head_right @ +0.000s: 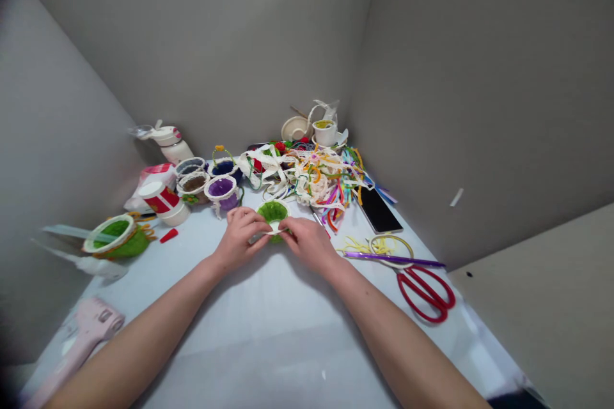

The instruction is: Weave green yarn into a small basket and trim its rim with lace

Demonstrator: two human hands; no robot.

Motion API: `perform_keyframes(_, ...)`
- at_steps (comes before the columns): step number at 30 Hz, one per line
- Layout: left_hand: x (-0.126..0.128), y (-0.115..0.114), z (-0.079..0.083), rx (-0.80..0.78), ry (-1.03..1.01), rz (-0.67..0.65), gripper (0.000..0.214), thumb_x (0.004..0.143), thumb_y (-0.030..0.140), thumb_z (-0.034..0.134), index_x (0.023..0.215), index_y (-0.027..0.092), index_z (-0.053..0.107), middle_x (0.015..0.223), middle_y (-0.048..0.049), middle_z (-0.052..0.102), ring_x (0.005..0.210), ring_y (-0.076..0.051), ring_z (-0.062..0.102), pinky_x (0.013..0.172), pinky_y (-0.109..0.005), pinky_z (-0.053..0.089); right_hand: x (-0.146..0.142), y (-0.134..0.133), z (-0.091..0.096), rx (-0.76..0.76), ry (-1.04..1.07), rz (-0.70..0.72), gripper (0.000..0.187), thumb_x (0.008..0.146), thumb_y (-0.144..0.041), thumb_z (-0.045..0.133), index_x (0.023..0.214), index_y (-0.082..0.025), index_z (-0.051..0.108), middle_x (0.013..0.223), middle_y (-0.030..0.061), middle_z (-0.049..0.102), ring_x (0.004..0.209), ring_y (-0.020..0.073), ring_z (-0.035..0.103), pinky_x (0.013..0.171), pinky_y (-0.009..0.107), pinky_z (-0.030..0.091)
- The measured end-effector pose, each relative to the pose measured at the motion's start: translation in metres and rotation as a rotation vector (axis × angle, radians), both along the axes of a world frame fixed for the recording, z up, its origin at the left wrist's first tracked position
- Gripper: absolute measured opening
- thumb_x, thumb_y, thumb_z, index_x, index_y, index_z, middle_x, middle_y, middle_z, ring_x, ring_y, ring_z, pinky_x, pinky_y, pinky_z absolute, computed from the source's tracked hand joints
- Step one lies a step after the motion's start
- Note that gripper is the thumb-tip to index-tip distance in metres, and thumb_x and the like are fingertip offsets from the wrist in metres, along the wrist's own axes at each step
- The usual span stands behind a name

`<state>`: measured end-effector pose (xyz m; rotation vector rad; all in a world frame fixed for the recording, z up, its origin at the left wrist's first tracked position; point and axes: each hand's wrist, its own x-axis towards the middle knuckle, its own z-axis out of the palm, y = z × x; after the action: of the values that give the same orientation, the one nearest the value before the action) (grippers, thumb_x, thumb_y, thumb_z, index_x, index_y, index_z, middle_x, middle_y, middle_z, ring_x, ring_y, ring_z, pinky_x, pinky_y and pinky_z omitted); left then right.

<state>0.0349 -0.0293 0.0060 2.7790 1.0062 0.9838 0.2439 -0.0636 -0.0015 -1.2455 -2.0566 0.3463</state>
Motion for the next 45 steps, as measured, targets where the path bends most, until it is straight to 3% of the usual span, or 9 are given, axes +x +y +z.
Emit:
perform_keyframes(8,0.003,0.001,-0.008,0.040,-0.060,0.041,0.011,0.090,0.029,0.061,0.092,0.025,0.071,0.091,-0.0037,0.068,0.097,-0.022,0.050,0.086,-0.041,0.031,-0.002,0.001,-0.001,0.137,-0.009,0.017,0.016,0.091,-0.019,0.057,0.106,-0.019,0.065,0.089,0.0057,0.072,0.077,0.0164,0.064,0.069,0.025,0.044)
perform_keyframes(15,0.002,0.002,-0.010,0.043,-0.077,0.042,0.014,0.092,0.030,0.059,0.092,0.025,0.071,0.091,-0.0038,0.070,0.098,-0.022,0.050,0.088,-0.042,0.030,-0.008,0.004,-0.011,0.288,-0.060,-0.008,0.014,0.093,-0.018,0.053,0.093,-0.018,0.068,0.083,0.0061,0.073,0.075,0.0174,0.065,0.072,0.028,0.045)
perform_keyframes(28,0.001,0.002,-0.008,-0.019,-0.060,0.023,0.017,0.094,0.028,0.054,0.104,0.024,0.068,0.095,-0.0048,0.070,0.100,-0.022,0.050,0.091,-0.042,0.030,-0.003,0.008,-0.014,0.227,-0.016,0.050,0.020,0.097,-0.022,0.047,0.098,-0.017,0.067,0.087,0.0081,0.072,0.079,0.0179,0.064,0.073,0.029,0.046)
perform_keyframes(33,0.003,0.001,-0.007,-0.020,-0.068,0.013,0.013,0.093,0.026,0.055,0.094,0.024,0.068,0.094,-0.0038,0.069,0.100,-0.021,0.051,0.092,-0.041,0.029,-0.004,0.007,-0.017,0.187,0.059,0.040,0.016,0.096,-0.022,0.050,0.098,-0.018,0.065,0.089,0.0074,0.072,0.080,0.0174,0.065,0.074,0.029,0.047)
perform_keyframes(39,0.005,-0.002,-0.004,-0.035,-0.082,0.026,0.009,0.089,0.025,0.059,0.091,0.022,0.068,0.092,-0.0040,0.069,0.099,-0.021,0.051,0.092,-0.042,0.030,-0.004,0.004,-0.017,0.116,0.134,-0.034,0.025,0.089,-0.023,0.057,0.113,-0.017,0.059,0.067,-0.0008,0.061,0.060,0.0138,0.055,0.060,0.024,0.041)
perform_keyframes(45,0.008,-0.002,-0.003,-0.020,-0.090,0.043,0.009,0.089,0.028,0.060,0.090,0.023,0.068,0.092,-0.0039,0.069,0.099,-0.022,0.052,0.091,-0.043,0.029,-0.006,0.005,-0.014,0.162,0.152,0.038,0.012,0.091,-0.020,0.053,0.096,-0.019,0.063,0.080,0.0041,0.068,0.071,0.0157,0.061,0.068,0.027,0.046)
